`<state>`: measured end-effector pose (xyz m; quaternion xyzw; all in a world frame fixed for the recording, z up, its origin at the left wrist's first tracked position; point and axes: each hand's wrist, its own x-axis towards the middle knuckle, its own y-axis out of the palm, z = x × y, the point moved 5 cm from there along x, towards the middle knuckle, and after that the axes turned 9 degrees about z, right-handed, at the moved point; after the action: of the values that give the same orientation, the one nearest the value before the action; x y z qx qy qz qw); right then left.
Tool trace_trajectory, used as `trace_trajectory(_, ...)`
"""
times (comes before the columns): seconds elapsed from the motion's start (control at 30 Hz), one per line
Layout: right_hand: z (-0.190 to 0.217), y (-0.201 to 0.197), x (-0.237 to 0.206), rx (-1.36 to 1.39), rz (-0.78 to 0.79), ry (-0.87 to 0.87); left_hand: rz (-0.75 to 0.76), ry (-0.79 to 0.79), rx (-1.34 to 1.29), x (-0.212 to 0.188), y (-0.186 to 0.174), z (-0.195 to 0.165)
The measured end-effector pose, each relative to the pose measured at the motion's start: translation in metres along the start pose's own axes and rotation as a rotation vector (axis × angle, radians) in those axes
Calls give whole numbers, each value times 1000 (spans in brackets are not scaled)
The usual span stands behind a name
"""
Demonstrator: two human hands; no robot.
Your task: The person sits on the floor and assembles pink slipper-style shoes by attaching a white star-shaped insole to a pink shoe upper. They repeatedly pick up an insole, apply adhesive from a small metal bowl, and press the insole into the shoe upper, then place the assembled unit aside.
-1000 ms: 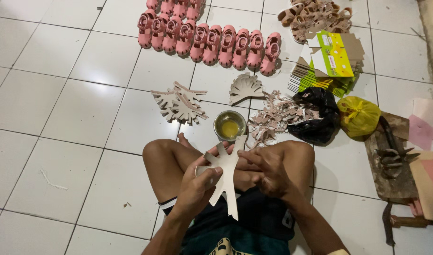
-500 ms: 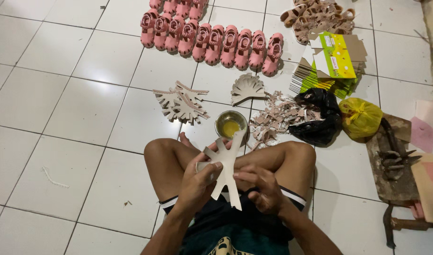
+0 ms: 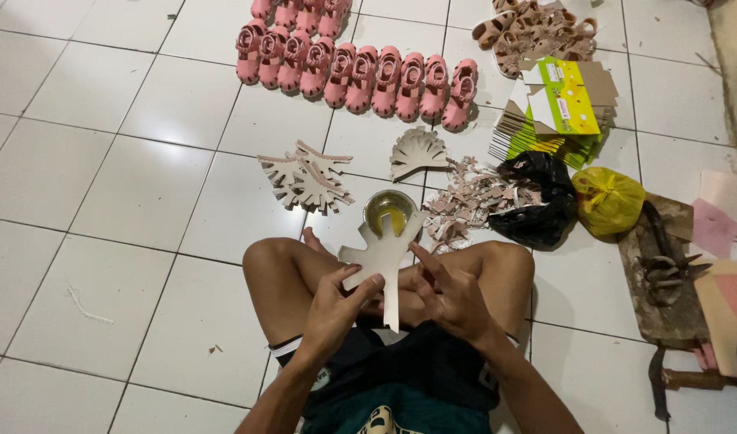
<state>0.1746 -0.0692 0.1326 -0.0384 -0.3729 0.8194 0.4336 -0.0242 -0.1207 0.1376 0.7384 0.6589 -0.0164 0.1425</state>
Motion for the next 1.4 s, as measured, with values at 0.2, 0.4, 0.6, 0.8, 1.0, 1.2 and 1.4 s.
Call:
trace_trajectory(0.2,20,-6,7,-86,-24,-141,-32,-52,-84,-2,2,5)
trace_trajectory(0.4,7,-5,5,-94,-8,-73,-1,16,-106,4,3,10)
trace_trajectory(0.6,-13,-1,-10,114,-43,-229,-132,35,31,15,5,17)
trace_trajectory(0.8,-40,19,-25,588,-109,-76,-142,191,-38,13,21,18)
trace_trajectory(1.0,-35,15,-37,636,-189,15,-143,228,76,17,35,17)
trace_trajectory(1.2,-29,7,-38,624,-198,51,-95,224,-50,22,44,12)
trace_trajectory(1.4,-30,0,-36,580,-243,86,-106,259,132,22,43,11)
